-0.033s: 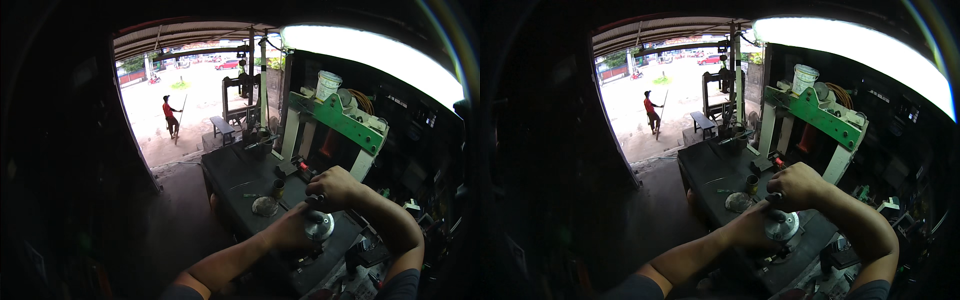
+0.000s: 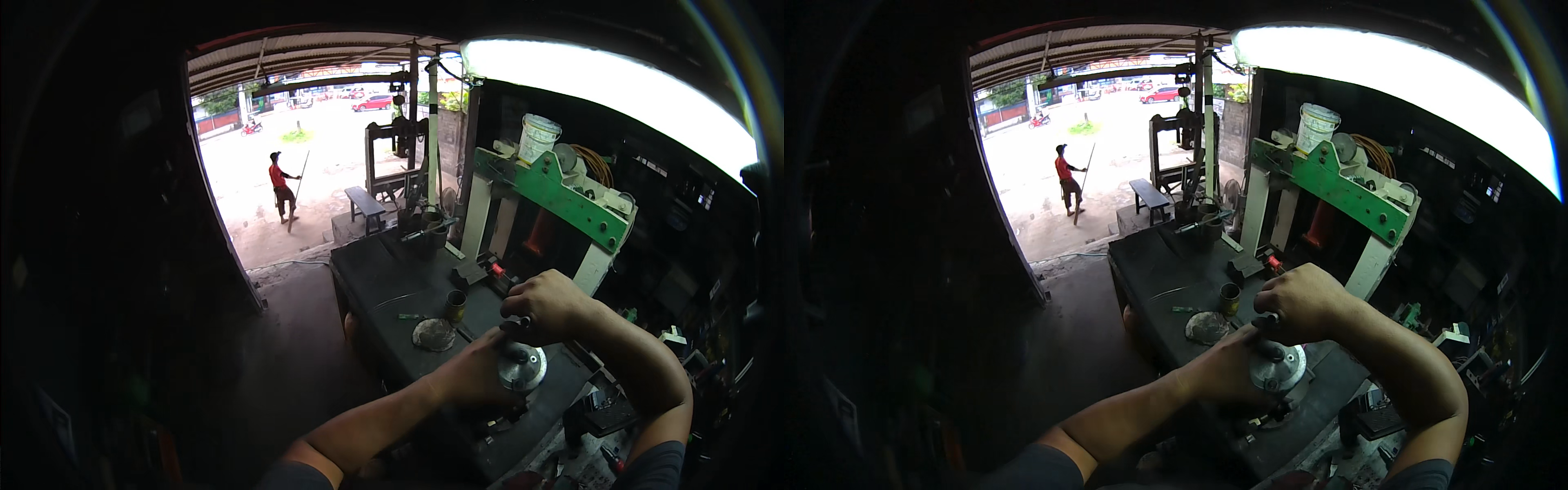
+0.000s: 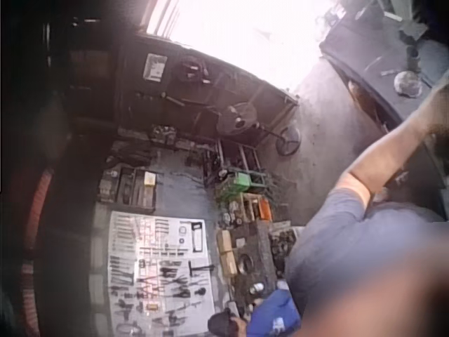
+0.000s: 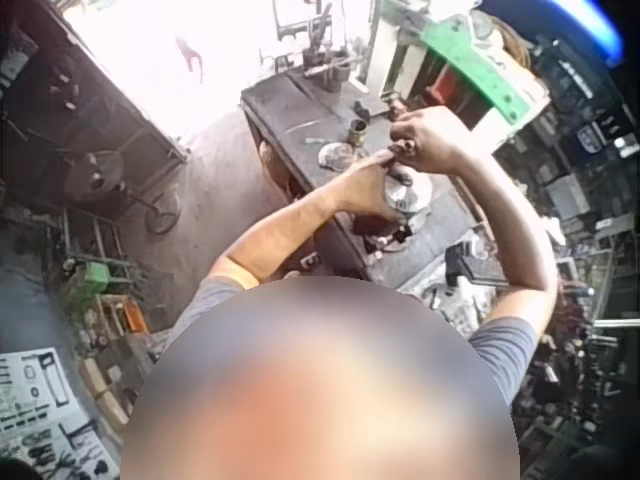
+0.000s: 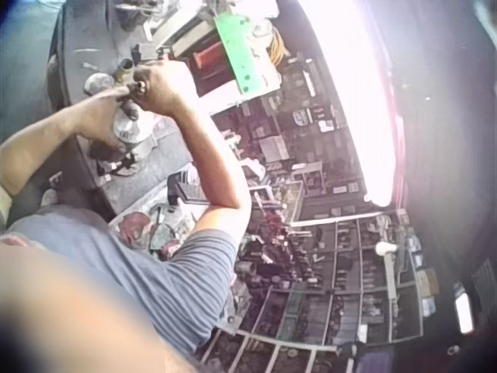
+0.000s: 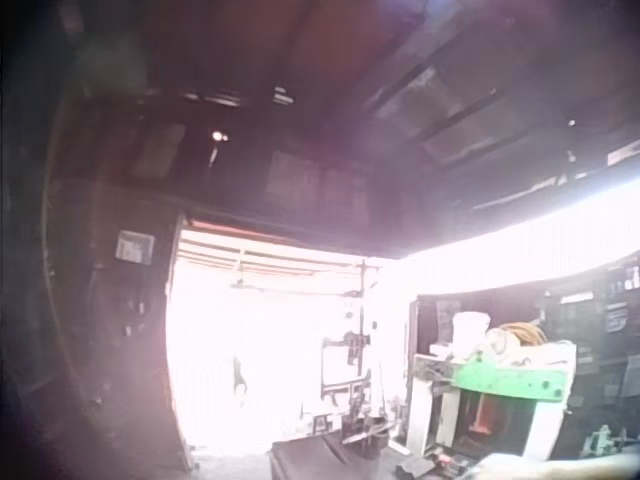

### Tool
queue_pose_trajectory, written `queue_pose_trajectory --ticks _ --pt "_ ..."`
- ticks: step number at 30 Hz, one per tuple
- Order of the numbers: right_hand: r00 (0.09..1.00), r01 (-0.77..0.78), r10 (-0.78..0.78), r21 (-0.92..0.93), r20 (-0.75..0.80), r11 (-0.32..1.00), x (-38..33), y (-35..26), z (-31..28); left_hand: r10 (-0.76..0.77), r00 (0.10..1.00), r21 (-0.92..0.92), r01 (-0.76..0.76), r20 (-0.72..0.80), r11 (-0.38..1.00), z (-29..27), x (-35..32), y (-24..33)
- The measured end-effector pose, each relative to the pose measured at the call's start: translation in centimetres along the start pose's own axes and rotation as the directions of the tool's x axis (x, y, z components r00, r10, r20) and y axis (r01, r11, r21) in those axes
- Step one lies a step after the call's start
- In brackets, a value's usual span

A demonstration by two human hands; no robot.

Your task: The person retrieves a cylindrical metal component from a shelf, wipes it with a cloth, and then uses a screwdriver to tighten screws on the component while it is held in a bench vise. The person repeatedly adjusts and tightens the screws throughout the clip.

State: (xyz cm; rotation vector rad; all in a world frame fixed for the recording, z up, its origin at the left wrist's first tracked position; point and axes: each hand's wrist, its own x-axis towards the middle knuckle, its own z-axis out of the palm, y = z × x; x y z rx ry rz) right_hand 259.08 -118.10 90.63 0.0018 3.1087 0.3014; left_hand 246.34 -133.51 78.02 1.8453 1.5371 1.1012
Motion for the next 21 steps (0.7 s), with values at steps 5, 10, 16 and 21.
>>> queue_pose_trajectory --ticks 5,10,16,21 --pt "0.992 0.082 -0.087 -0.056 -0.093 0.995 0.1 0.2 -0.2 0.009 0.998 0.068 -0.013 0.068 0.998 -0.8 0.9 0.4" --pt "0.994 -0.093 0.090 -0.042 -0.055 0.995 0.2 0.0 0.5 0.004 1.000 0.032 -0.004 0.011 0.999 -0.6 1.0 0.3" --pt "0.942 -0.192 0.201 0.061 -0.269 0.980 0.6 -0.1 2.5 0.113 0.989 0.152 -0.098 -0.092 0.983 0.4 1.2 -0.5" --pt "0.893 -0.324 0.330 0.071 -0.305 0.943 0.9 -1.6 2.8 0.176 0.979 -0.063 -0.183 -0.107 0.981 0.9 1.6 -0.6"
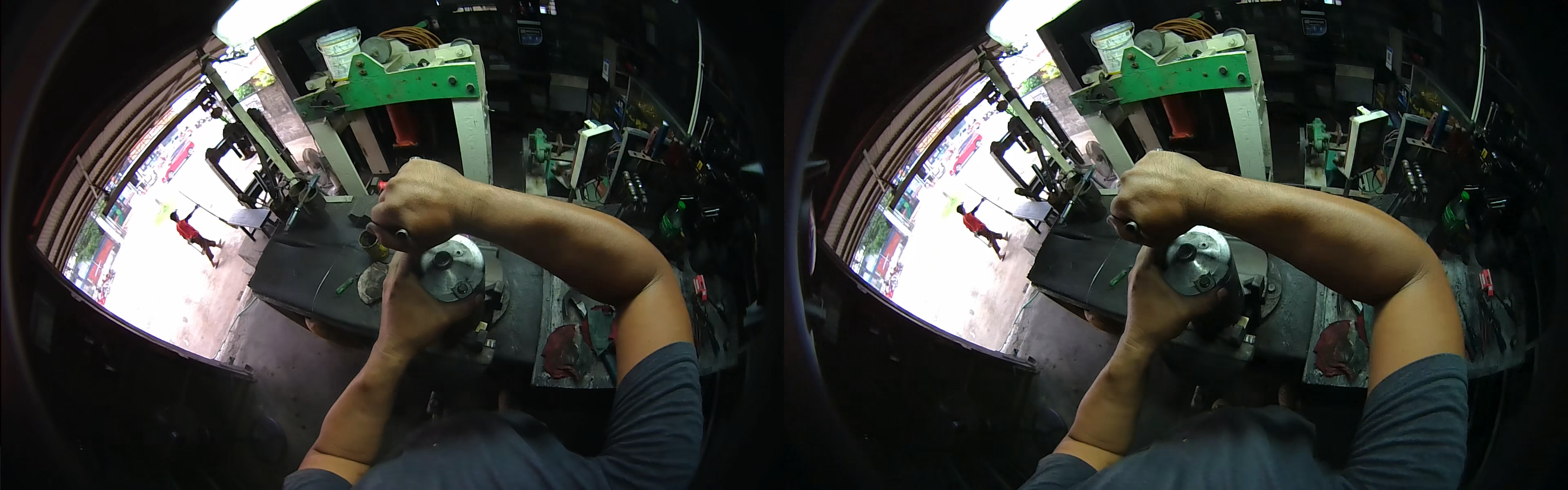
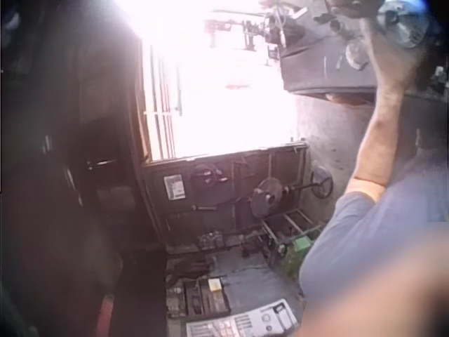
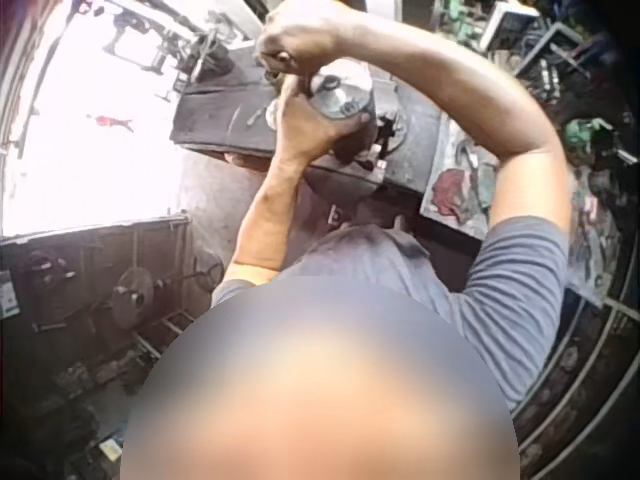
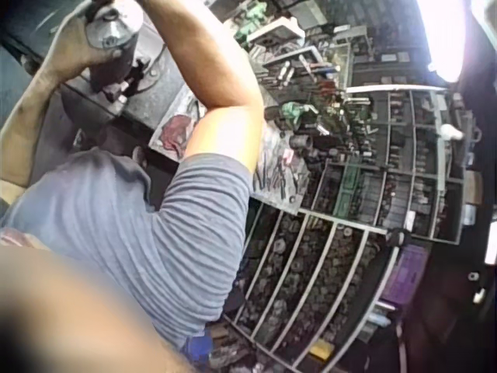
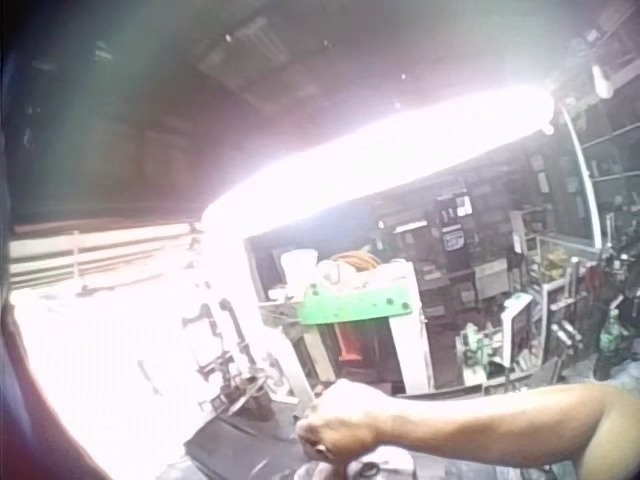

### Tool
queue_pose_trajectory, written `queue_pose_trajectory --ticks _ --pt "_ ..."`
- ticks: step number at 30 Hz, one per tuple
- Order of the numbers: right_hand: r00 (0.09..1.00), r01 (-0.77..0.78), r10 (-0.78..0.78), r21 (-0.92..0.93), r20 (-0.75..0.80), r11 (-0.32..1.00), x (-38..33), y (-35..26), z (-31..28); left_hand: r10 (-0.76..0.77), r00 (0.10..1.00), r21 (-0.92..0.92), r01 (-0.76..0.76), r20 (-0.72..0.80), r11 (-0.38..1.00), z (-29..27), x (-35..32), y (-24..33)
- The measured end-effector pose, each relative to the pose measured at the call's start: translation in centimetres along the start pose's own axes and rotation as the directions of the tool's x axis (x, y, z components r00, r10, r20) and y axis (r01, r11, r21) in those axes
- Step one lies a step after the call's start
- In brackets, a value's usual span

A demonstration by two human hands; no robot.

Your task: The person retrieves a cylindrical metal component from a shelf, wipes it with a cloth, and then uses a screwdriver to tighten screws on the component while it is held in a bench vise. The person repeatedly adjusts and tightens the screws throughout the clip.

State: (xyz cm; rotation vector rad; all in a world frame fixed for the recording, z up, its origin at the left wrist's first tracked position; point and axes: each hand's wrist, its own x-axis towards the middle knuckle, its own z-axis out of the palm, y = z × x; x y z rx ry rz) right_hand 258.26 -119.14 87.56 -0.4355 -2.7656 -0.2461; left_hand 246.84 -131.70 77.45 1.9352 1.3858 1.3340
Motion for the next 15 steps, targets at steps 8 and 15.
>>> queue_pose_trajectory --ticks 8,15 --pt "0.993 -0.097 0.099 -0.025 0.061 0.995 0.0 -0.7 -0.3 -0.109 0.994 0.107 0.106 0.023 0.989 -0.3 -0.4 0.1" --pt "0.979 0.180 -0.177 -0.017 0.097 0.984 -0.1 1.1 -1.3 -0.025 0.999 0.100 0.022 0.028 0.995 -0.3 -0.7 -1.6"
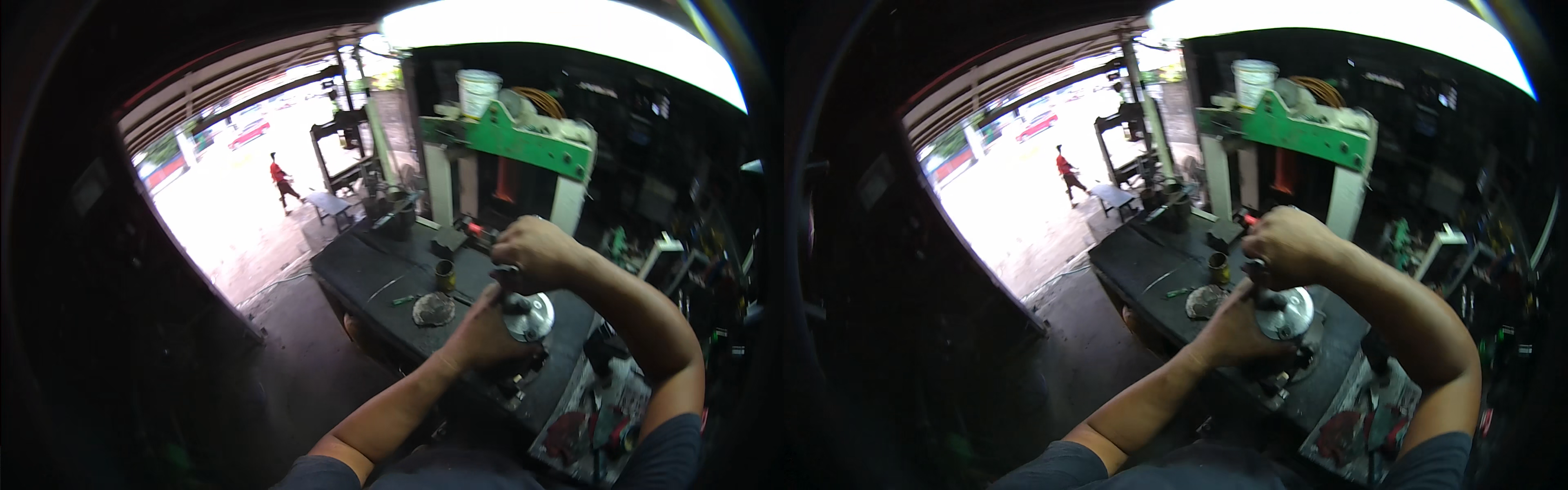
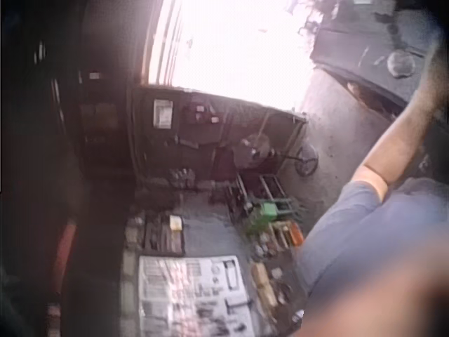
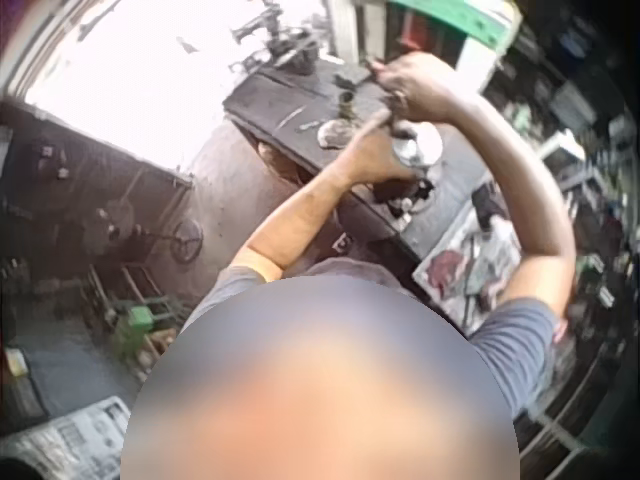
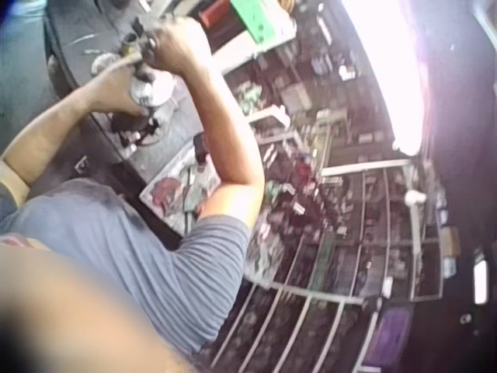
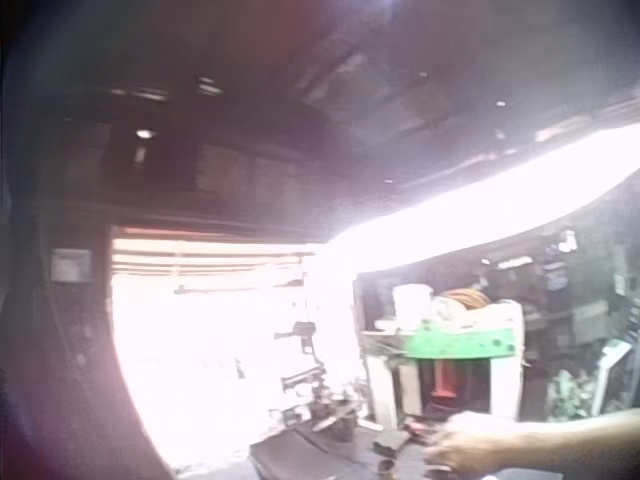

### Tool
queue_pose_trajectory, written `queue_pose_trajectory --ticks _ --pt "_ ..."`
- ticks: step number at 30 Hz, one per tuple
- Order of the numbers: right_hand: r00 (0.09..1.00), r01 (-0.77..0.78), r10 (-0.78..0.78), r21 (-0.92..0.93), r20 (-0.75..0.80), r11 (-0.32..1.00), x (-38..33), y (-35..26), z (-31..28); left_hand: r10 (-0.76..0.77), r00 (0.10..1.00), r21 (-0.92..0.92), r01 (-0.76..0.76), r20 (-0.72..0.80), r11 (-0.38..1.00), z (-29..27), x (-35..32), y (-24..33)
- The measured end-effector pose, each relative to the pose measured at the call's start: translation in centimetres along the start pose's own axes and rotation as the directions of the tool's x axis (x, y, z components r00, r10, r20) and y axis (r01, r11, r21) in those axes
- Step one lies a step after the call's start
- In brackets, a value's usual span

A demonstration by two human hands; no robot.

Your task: The person retrieves a cylindrical metal component from a shelf, wipes it with a cloth, and then uses a screwdriver to tighten screws on the component while it is held in a bench vise. The person repeatedly adjusts and tightens the screws throughout the clip.

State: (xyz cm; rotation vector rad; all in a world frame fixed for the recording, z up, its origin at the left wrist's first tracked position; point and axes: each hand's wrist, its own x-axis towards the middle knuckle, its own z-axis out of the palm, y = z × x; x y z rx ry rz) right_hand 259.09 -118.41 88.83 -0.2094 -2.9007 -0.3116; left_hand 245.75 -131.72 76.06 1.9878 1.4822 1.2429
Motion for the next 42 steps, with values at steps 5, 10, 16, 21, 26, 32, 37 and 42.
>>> queue_pose_trajectory --ticks 5,10,16,21,26,32,37,42 --pt "1.000 -0.023 0.022 0.080 0.017 0.997 -0.1 -0.4 -0.9 -0.019 1.000 0.028 0.020 -0.018 0.999 0.2 -0.3 -0.1" --pt "0.987 0.097 -0.083 0.096 -0.138 0.991 -0.3 -1.2 -0.9 -0.118 0.992 -0.068 0.120 0.035 0.990 -0.5 -0.8 1.1" --pt "0.992 0.102 -0.094 0.101 -0.081 0.990 0.1 -0.4 -0.5 -0.129 0.991 -0.071 0.131 0.032 0.989 -1.2 -0.7 2.0" --pt "0.989 0.122 -0.108 0.141 -0.097 0.982 0.5 -0.4 -0.3 -0.059 0.996 -0.064 0.064 0.073 0.996 -1.1 -0.3 1.0" --pt "0.996 0.051 -0.041 0.125 -0.075 0.991 0.3 -0.7 -0.3 0.035 0.999 0.026 -0.034 -0.034 0.999 -0.4 -0.3 0.1" --pt "0.955 -0.076 0.102 0.104 -0.278 0.992 0.5 -1.3 1.7 -0.071 0.997 0.036 0.070 0.014 0.997 -0.3 -0.3 0.4" --pt "0.897 -0.139 0.186 0.145 -0.400 0.980 0.7 -1.9 2.9 -0.088 0.994 -0.118 0.079 -0.071 0.990 -0.3 -0.4 1.0" --pt "0.877 -0.210 0.258 0.159 -0.406 0.965 1.0 -2.6 2.7 -0.093 0.995 -0.161 0.085 -0.044 0.983 -0.6 -0.5 1.2"
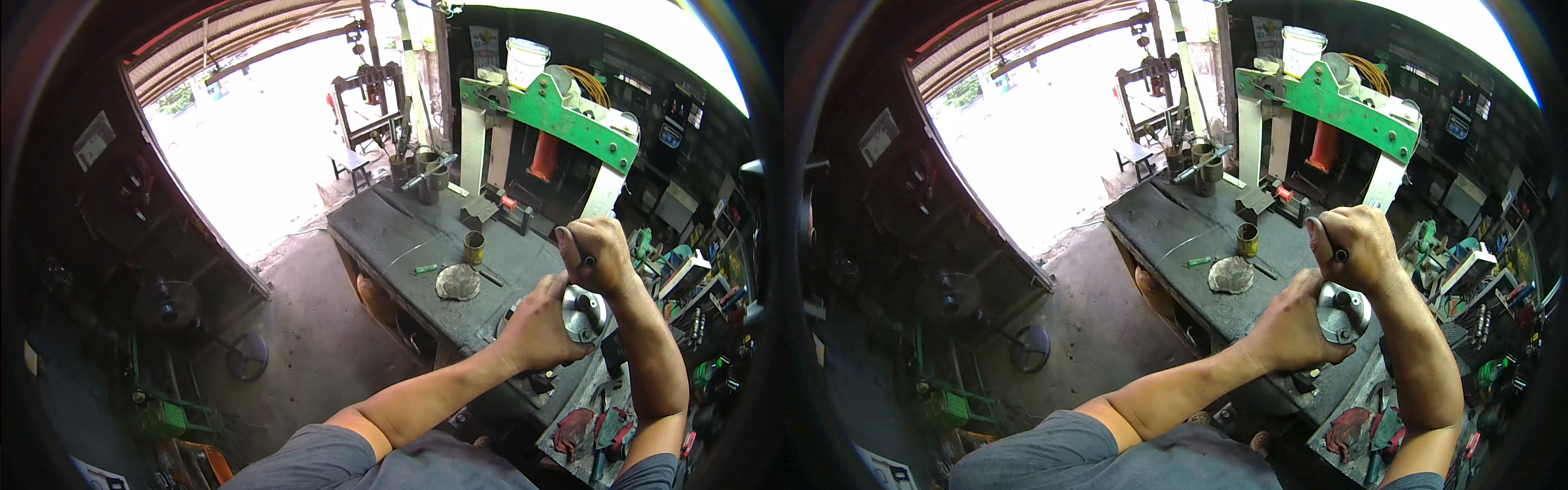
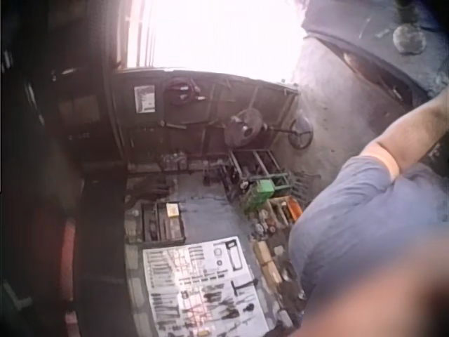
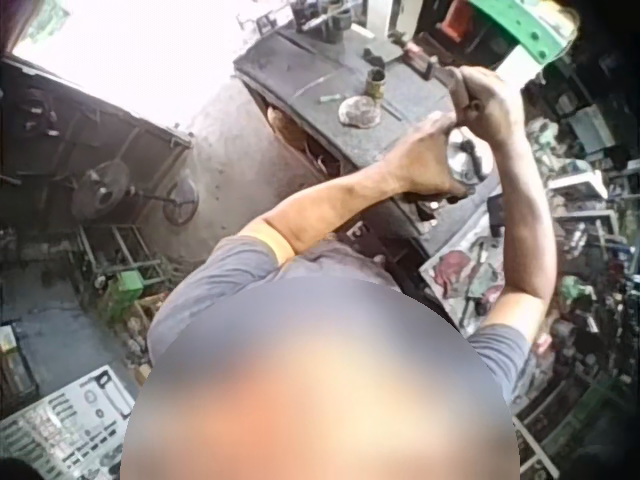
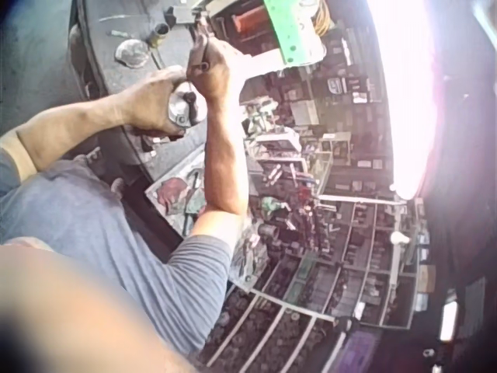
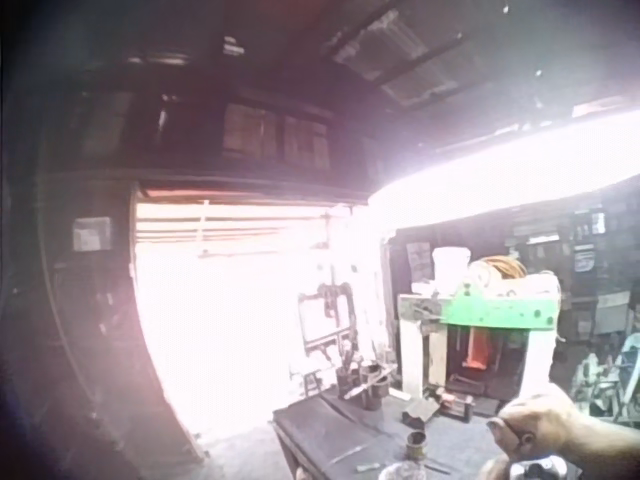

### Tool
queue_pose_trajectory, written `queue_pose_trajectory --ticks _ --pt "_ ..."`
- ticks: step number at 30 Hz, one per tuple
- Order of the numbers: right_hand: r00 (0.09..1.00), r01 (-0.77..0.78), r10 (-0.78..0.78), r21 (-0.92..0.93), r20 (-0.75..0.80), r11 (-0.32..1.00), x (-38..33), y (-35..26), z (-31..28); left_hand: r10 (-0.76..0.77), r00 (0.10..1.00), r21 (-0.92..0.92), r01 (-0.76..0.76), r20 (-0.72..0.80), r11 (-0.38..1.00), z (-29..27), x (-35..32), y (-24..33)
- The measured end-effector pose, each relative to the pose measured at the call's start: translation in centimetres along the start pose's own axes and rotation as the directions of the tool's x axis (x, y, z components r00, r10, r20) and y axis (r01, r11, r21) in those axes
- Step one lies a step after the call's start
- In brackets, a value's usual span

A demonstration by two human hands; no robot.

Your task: The person retrieves a cylindrical metal component from a shelf, wipes it with a cloth, and then uses a screwdriver to tighten screws on the component while it is held in a bench vise. The person repeatedly adjusts and tightens the screws throughout the clip.

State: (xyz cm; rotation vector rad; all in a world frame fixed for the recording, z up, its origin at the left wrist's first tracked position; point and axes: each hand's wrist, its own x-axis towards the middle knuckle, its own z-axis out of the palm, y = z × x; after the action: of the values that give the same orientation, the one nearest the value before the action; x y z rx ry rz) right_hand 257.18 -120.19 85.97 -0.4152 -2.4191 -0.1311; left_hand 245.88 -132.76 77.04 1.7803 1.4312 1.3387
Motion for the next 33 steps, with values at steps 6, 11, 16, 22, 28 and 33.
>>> queue_pose_trajectory --ticks 6,11,16,22,28,33 --pt "0.997 -0.083 0.082 -0.039 -0.015 0.996 0.0 -0.8 0.2 0.014 1.000 -0.024 -0.014 0.010 1.000 -0.1 0.0 -0.2" --pt "0.994 -0.112 0.111 -0.034 -0.025 0.993 0.0 -1.1 0.2 0.016 1.000 -0.016 -0.016 -0.008 1.000 0.2 0.1 -0.3" --pt "0.991 -0.136 0.136 -0.047 -0.005 0.990 0.2 -1.1 0.1 -0.009 1.000 -0.001 0.009 0.009 1.000 0.3 0.2 -0.5" --pt "0.967 -0.027 0.047 -0.081 0.249 0.996 0.2 0.0 -1.4 0.025 0.999 0.075 -0.028 0.039 0.997 0.1 0.5 -0.4" --pt "0.911 0.147 -0.140 0.011 0.388 0.989 0.5 1.6 -3.7 -0.049 0.998 0.170 0.042 0.034 0.984 0.3 0.4 0.8" --pt "0.876 0.228 -0.197 -0.018 0.440 0.974 0.4 2.8 -3.8 -0.093 0.994 0.113 0.086 0.056 0.990 0.7 0.5 -0.2"
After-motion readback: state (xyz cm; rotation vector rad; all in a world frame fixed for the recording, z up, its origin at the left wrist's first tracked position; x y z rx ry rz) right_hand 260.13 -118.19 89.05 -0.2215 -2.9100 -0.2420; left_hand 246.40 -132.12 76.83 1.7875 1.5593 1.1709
